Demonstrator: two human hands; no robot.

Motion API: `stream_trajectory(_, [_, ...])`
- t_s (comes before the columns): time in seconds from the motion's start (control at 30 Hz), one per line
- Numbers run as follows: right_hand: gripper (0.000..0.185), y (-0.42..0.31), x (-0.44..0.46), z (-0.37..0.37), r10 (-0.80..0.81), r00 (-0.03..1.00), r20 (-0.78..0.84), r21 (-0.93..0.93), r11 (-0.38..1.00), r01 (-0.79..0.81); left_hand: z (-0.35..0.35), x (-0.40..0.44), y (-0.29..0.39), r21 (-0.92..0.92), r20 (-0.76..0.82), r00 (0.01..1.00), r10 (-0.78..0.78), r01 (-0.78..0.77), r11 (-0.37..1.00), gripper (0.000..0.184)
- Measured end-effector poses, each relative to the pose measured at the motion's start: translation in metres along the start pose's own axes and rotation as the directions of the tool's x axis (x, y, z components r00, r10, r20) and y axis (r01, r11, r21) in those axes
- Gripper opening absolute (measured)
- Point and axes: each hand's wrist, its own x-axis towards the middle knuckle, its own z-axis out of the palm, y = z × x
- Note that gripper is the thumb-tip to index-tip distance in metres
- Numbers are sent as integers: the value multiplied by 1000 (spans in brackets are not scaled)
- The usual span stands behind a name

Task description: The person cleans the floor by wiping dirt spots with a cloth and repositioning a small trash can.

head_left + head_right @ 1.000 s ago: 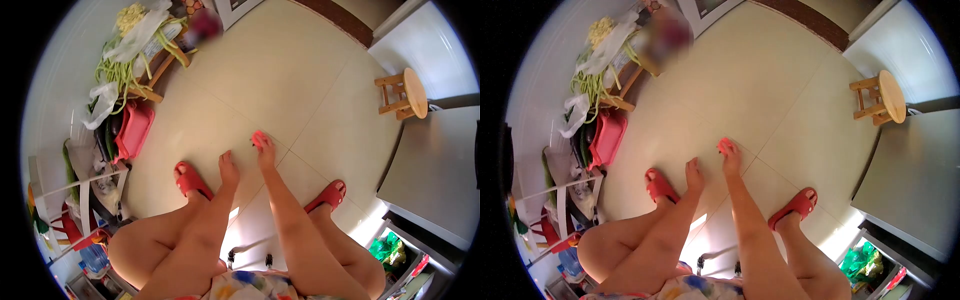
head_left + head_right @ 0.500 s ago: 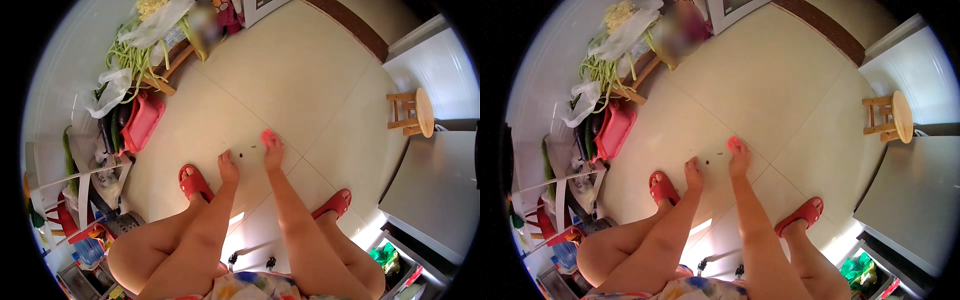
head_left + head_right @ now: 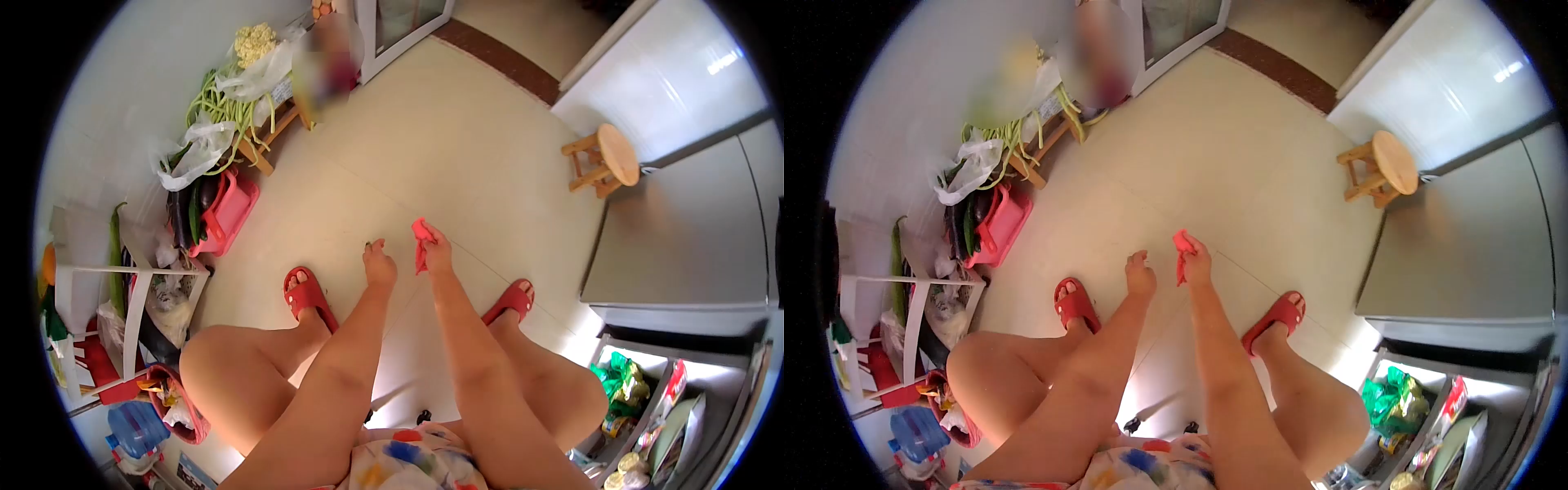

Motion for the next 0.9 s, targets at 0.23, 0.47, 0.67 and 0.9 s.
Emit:
stream_trajectory(0.23, [46, -47, -73, -12, 7, 992, -129, 291, 956, 31, -24, -50, 32, -48, 44, 992, 121, -119, 992, 42])
stream_trajectory(0.47, [48, -38, -106, -50, 9, 971, -238, 335, 939, 73, -18, -83, 32, -18, 81, 969, 233, -232, 973, 41])
stream_trajectory(0.67, [46, 2, -113, -122, 59, 899, -434, 233, 971, 49, 24, -109, 27, 66, 232, 941, 246, -268, 961, 46])
stream_trajectory(0.9, [45, 99, -120, -279, 109, 623, -774, 195, 978, 72, 76, -113, 1, 111, 397, 885, 244, -310, 944, 51])
